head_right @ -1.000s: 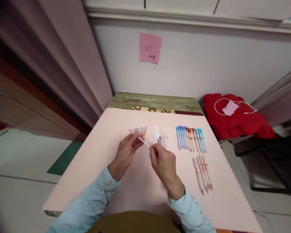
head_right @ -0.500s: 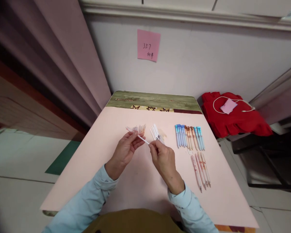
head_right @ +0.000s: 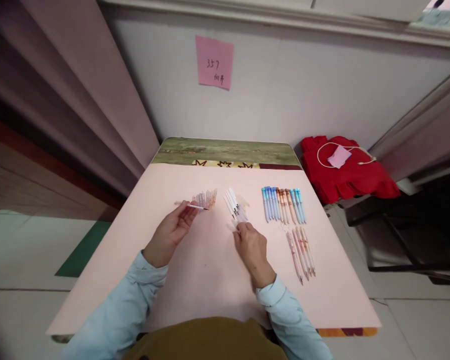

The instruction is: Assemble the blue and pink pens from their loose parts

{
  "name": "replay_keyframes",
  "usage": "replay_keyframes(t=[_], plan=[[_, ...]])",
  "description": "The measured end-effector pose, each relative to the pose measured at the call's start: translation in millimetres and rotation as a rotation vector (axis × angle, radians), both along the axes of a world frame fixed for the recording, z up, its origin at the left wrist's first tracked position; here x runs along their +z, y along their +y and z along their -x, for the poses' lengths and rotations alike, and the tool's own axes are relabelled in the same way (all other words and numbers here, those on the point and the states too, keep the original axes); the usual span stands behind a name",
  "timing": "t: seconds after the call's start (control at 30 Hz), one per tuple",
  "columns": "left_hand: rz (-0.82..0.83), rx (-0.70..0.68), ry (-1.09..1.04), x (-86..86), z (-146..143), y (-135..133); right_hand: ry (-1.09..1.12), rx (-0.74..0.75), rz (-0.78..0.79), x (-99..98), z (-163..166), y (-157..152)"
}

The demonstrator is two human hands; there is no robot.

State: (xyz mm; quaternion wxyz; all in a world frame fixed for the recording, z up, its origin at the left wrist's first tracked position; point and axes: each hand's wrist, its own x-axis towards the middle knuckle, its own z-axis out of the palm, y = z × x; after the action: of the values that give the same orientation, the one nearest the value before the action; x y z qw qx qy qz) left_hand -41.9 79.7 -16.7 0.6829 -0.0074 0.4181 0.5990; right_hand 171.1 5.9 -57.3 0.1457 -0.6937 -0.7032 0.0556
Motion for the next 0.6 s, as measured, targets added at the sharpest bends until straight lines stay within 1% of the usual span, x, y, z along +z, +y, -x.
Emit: replay_keyframes(t=[0.13, 0.23, 0.33, 0.4, 0.47, 0.53, 0.6], plan=[[0.024, 0.002, 0.022, 1.2, -5.7, -1.2, -0.102, 0.013, -0.009, -1.2, 7.7, 1.7], [0.0, -0.001, 0.065, 4.4, -7.7, -2.3, -0.146, 0.011, -0.019, -1.5, 7.7, 2.6], [-0.043, -0.01, 0.099, 6.4, -7.2, -4.2, -0.125, 0.032, -0.108, 3.6, 5.0, -0.3], [-0.078, -0.013, 0.12, 5.4, -5.6, -5.4, -0.035, 0.018, -0.209, 13.6, 1.7, -4.2], [-0.114, -0.016, 0.139, 3.0, -4.1, -6.3, 0.118, -0.022, -0.274, 28.2, -1.9, -8.1], [-0.136, -0.015, 0.156, 0.1, -3.6, -6.8, 0.307, -0.031, -0.251, 44.2, -4.2, -11.0], [-0.144, -0.013, 0.169, -1.8, -4.7, -7.4, 0.454, -0.005, -0.198, 57.6, -4.2, -12.4]])
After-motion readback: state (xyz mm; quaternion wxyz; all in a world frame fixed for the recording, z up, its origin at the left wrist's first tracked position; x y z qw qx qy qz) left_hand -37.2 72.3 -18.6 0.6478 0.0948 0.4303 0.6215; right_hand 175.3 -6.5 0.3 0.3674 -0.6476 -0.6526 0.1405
